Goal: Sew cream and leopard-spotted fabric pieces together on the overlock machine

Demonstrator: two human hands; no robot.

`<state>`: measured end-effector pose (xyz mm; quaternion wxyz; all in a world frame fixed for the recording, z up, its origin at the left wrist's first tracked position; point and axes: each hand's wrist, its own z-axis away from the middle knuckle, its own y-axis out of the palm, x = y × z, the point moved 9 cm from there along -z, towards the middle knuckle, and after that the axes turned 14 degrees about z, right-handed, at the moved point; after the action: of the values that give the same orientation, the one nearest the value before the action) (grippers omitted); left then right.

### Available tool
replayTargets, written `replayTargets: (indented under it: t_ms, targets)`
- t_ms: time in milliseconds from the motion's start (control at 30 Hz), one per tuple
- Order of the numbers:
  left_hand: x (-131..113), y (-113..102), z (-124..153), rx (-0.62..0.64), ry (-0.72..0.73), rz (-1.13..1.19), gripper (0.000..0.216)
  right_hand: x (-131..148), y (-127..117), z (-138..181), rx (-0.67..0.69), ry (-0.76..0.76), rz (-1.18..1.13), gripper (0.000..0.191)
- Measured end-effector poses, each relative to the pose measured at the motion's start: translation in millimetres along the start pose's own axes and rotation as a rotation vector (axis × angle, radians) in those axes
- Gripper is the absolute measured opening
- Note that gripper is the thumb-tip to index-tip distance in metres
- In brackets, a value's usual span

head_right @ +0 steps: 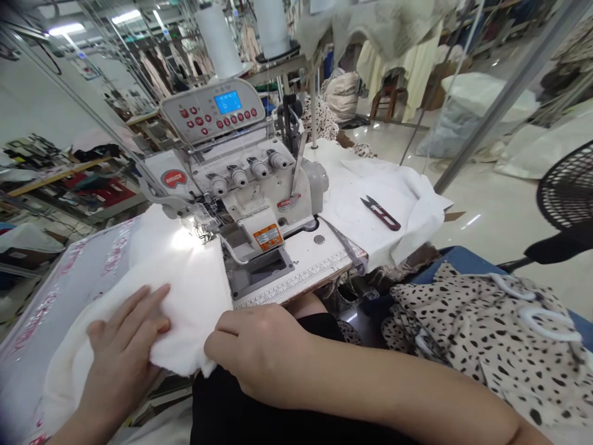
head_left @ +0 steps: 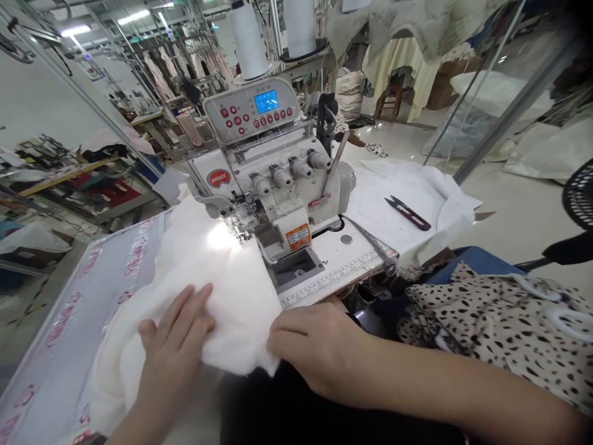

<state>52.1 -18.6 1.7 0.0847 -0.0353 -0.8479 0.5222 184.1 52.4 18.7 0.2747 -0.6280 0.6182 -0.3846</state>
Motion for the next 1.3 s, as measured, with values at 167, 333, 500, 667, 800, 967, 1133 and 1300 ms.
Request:
replayTargets:
  t_ms: [167,333,500,667,800,967,1133,1300]
  targets:
    - [8.1,-1.3,2.4,-0.022,-0.033,-0.009,0.011,-3.8,11.7,2.2,-0.011,0.027,-0.047,0.018]
    - [12.5,0.3,-9.7,-0.033,-0.042,-0.095,0.048,-17.0,20.7,-4.0,-0.024,0.055,-0.207,0.023]
    - [24.9,-1.8,-18.5,0.015,-0.08,-0.155,0.06,-28.9,20.1,-13.4,-0.099,0.063,-0.28,0.02]
    - [36.8,-5.5,-26.4,0.033,-0.098,-0.176,0.06,-39.0,19.8,-23.8,-0.147,0.065,-0.341,0.021]
    - [44.1,-7.5,-35.2,0.033,-0.083,-0.19,0.055,-50.9,18.9,-33.8,-0.174,0.107,-0.431,0.021]
    - [58.9,-6.0,-45.2,0.065,-0.124,-0.129,0.057,-66.8,22.1,-44.9,-0.206,0.177,-0.506,0.021]
    - [85.3,8.4,-57.8,0.119,-0.152,-0.108,0.056,-80.4,34.3,-55.7,-0.204,0.218,-0.516,0.018]
    - [102.9,13.3,-60.4,0.212,-0.165,-0.037,0.057,-79.0,28.6,-58.3,-0.323,0.123,-0.341,0.016]
